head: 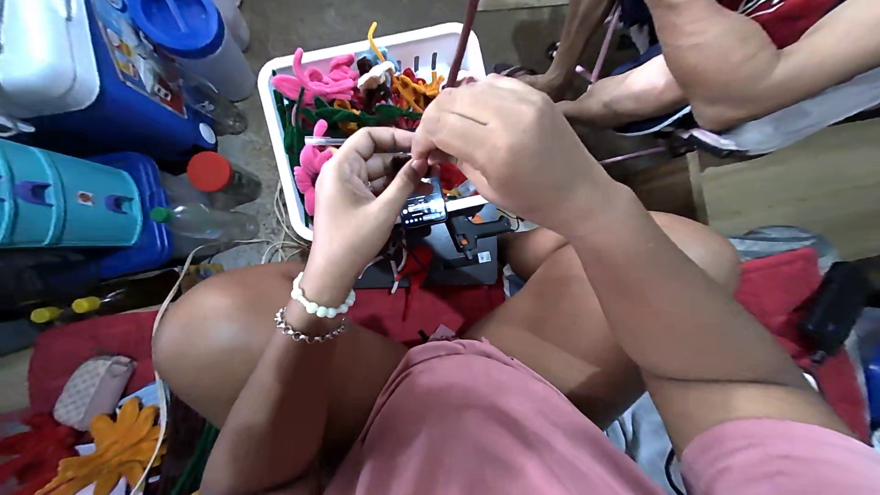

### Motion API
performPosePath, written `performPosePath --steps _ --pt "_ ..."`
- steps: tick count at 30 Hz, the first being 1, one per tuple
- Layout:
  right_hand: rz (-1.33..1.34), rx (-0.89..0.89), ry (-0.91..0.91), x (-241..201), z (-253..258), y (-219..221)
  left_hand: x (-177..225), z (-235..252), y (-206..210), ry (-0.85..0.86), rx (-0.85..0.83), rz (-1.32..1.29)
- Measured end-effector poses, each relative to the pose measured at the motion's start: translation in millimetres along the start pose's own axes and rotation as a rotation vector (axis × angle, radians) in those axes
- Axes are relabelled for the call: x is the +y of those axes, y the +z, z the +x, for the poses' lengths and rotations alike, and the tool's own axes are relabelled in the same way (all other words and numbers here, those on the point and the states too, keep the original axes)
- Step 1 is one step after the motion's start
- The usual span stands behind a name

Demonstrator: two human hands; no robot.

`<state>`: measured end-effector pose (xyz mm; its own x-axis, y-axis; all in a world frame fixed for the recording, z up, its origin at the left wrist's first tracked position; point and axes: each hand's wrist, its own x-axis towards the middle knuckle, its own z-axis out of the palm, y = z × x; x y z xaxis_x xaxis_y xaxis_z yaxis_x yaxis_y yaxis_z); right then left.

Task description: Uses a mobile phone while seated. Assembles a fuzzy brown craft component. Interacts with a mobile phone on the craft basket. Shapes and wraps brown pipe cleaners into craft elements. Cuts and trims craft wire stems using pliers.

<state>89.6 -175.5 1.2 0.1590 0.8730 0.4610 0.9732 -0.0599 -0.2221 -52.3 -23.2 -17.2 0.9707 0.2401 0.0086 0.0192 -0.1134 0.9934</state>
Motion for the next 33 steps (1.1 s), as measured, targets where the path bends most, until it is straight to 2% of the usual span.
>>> performPosePath --steps 8,12,16,22,28,33 --pt "0.205 0.084 0.087 15.2 -19.2 11.0 -0.1 7.7 9.7 0.128 0.071 0.258" --pt "0.166 0.082 0.112 14.1 -19.6 7.7 -1.6 9.9 12.0 0.136 0.059 0.301" --pt "0.118 0.049 0.102 12.6 -17.7 3.7 -4.6 11.5 8.3 0.268 0.079 0.396" --pt "0.016 0.058 0.056 5.2 -12.2 2.3 -3.4 8.1 7.4 0.308 0.096 0.435" --pt "-0.039 0.084 0.012 0.7 -3.4 -0.1 0.0 3.2 3.3 0.198 0.126 0.325" --pt "-0.059 0.087 -0.006 -0.9 -2.4 0.7 -0.6 1.3 -0.4 0.159 0.09 0.26"
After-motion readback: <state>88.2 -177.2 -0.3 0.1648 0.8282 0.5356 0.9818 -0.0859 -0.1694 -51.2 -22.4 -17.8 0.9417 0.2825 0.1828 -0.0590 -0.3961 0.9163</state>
